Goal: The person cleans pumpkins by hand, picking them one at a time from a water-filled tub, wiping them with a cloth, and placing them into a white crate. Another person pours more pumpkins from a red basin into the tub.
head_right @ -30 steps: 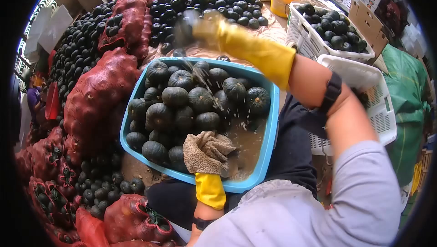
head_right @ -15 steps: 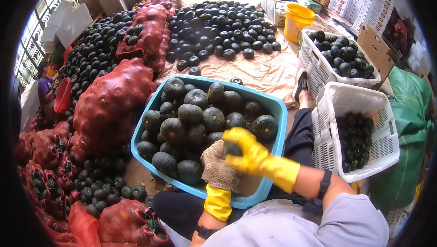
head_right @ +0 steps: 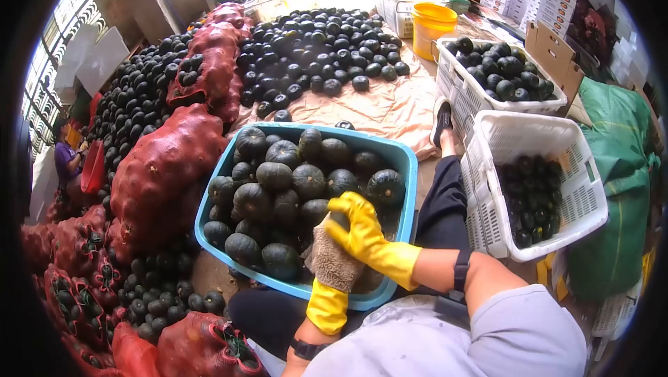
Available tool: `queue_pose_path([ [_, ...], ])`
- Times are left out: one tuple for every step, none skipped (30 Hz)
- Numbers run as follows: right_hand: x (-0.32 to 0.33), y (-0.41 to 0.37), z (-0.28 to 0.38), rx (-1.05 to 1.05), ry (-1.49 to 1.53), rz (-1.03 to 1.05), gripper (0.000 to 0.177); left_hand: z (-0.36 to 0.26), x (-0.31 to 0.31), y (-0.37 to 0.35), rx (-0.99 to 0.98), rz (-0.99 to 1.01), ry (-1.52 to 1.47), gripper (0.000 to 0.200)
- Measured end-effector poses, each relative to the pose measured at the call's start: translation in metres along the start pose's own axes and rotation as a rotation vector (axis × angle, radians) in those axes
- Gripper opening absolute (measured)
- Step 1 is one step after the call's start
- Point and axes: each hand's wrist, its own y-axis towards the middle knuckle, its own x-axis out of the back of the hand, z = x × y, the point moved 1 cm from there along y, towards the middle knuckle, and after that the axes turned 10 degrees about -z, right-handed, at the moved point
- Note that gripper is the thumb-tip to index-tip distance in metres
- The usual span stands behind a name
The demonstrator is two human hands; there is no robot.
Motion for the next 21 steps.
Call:
queue_pose_path([
  [-0.007, -0.004, 0.005, -0.075, -0.116, -0.082, 0.041, -0.003, 0.001, -0.001, 0.003, -0.053, 0.042, 0.031],
  [-0.001, -0.006, 0.008, 0.003, 0.040, 0.080, 0.042, 0.005, 0.003, -0.007, 0.121, -0.064, -0.080, 0.040],
  [0.013, -0.006, 0.017, 0.075, 0.193, 0.244, 0.042, 0.012, 0.004, -0.017, 0.261, -0.075, -0.219, 0.048],
  [0.019, -0.001, 0.017, 0.029, 0.204, 0.400, 0.040, 0.017, 0.003, -0.021, 0.383, -0.082, -0.329, 0.056],
  [0.025, 0.003, 0.016, -0.018, 0.205, 0.554, 0.038, 0.019, 0.008, -0.023, 0.291, -0.107, -0.140, 0.063],
  [0.023, 0.022, 0.007, -0.219, 0.200, 0.577, 0.037, 0.023, 0.008, -0.024, 0.280, -0.071, 0.022, 0.062],
  [0.016, 0.024, -0.002, -0.420, 0.198, 0.599, 0.037, 0.028, 0.009, -0.026, 0.265, -0.033, 0.188, 0.062],
  [-0.009, -0.003, -0.028, -0.072, -0.119, 0.440, 0.037, 0.032, 0.010, -0.027, 0.247, 0.006, 0.348, 0.061],
  [-0.006, -0.012, 0.024, -0.070, -0.054, 0.327, 0.032, 0.046, 0.006, -0.035, 0.213, -0.073, 0.379, 0.054],
  [0.000, -0.013, 0.037, -0.066, 0.011, 0.347, 0.031, 0.060, 0.002, -0.043, 0.180, -0.153, 0.411, 0.047],
  [0.003, -0.014, 0.040, -0.067, 0.077, 0.365, 0.030, 0.041, 0.018, -0.021, 0.097, 0.070, 0.505, 0.044],
  [0.005, -0.014, 0.031, -0.059, 0.209, 0.354, 0.028, 0.021, 0.034, 0.001, -0.007, 0.282, 0.570, 0.041],
  [0.006, -0.015, 0.023, -0.357, 0.447, 0.406, 0.030, 0.027, 0.037, -0.006, 0.112, 0.215, 0.336, 0.042],
  [0.003, -0.014, 0.017, -0.677, 0.647, 0.323, 0.031, 0.033, 0.039, -0.013, 0.216, 0.135, 0.098, 0.043],
  [0.000, -0.016, 0.014, -0.994, 0.835, 0.218, 0.032, 0.035, 0.031, -0.028, 0.225, -0.011, 0.177, 0.044],
  [-0.008, -0.026, 0.010, -0.980, 0.976, 0.038, 0.041, 0.038, 0.019, -0.036, 0.217, -0.156, 0.254, 0.046],
  [-0.016, -0.034, 0.003, -0.929, 0.897, -0.089, 0.047, 0.041, 0.008, -0.042, 0.294, -0.235, 0.197, 0.049],
  [-0.014, -0.033, -0.006, -0.706, 0.630, 0.034, 0.051, 0.037, -0.001, -0.042, 0.367, -0.320, 0.135, 0.052],
  [-0.005, -0.029, -0.010, -0.488, 0.362, 0.148, 0.055, 0.030, 0.007, -0.037, 0.343, -0.219, 0.188, 0.057],
  [0.011, -0.015, -0.021, -0.166, 0.223, 0.382, 0.063, 0.023, 0.015, -0.032, 0.314, -0.120, 0.237, 0.063],
  [0.022, -0.003, -0.011, -0.120, 0.248, 0.504, 0.067, 0.026, 0.025, -0.027, 0.315, 0.019, 0.334, 0.069],
])
